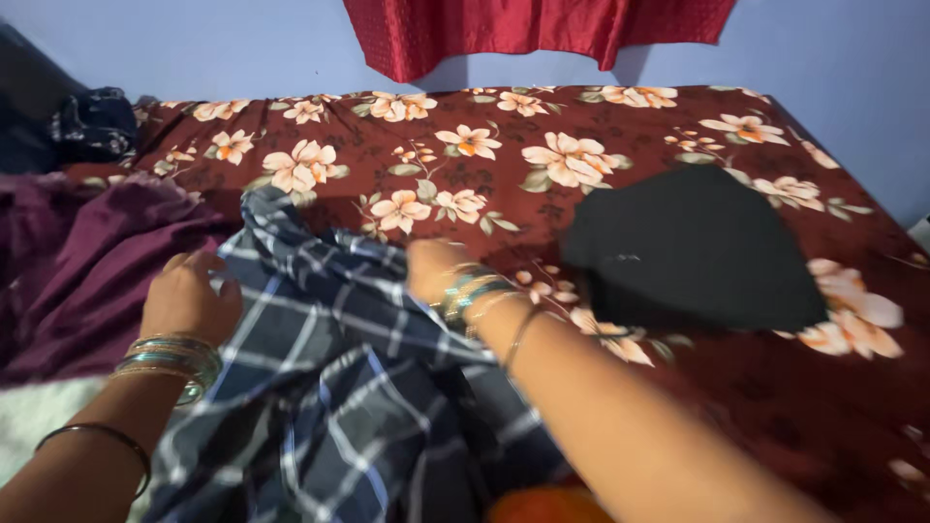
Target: The person folds a plaid shirt on a bed. They align the collar, fold the sleeves inward, and fold the shirt in half. The shirt remains on the bed after folding.
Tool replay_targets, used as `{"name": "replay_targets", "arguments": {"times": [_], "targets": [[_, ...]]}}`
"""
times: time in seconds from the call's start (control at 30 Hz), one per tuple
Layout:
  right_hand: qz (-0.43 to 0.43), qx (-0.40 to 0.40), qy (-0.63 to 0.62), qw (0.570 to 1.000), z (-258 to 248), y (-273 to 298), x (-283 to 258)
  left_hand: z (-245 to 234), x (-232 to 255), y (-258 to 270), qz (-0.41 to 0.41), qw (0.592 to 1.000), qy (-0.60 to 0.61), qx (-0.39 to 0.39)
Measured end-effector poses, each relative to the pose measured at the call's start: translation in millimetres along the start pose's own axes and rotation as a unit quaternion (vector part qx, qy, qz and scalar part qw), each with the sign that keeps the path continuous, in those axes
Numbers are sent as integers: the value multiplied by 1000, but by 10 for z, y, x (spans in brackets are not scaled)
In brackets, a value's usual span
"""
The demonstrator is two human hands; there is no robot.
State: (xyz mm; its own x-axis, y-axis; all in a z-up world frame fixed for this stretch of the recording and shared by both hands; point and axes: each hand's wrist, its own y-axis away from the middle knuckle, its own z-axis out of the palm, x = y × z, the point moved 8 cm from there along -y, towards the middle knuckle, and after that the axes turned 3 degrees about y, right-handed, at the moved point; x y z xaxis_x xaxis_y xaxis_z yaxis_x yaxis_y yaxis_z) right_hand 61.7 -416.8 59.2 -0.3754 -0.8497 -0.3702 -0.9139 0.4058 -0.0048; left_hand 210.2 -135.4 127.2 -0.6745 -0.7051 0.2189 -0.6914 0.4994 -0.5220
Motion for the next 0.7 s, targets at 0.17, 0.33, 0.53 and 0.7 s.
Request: {"name": "replay_targets", "arguments": {"times": [0.17, 0.33, 0.53, 0.7], "targets": [[-70, 39, -78, 994, 328, -769, -651, 534, -280, -487, 26, 999, -13, -25], [-56, -4, -82, 995, 766, -1316, -825, 1153, -241, -962, 103, 994, -13, -46], [-29, -6, -83, 996, 1019, -1548, -763, 1694, -179, -1244, 4, 992, -101, -80], [-15, 44, -66, 997, 1062, -1712, -675, 1787, -189, -1269, -40, 994, -93, -32]]}}
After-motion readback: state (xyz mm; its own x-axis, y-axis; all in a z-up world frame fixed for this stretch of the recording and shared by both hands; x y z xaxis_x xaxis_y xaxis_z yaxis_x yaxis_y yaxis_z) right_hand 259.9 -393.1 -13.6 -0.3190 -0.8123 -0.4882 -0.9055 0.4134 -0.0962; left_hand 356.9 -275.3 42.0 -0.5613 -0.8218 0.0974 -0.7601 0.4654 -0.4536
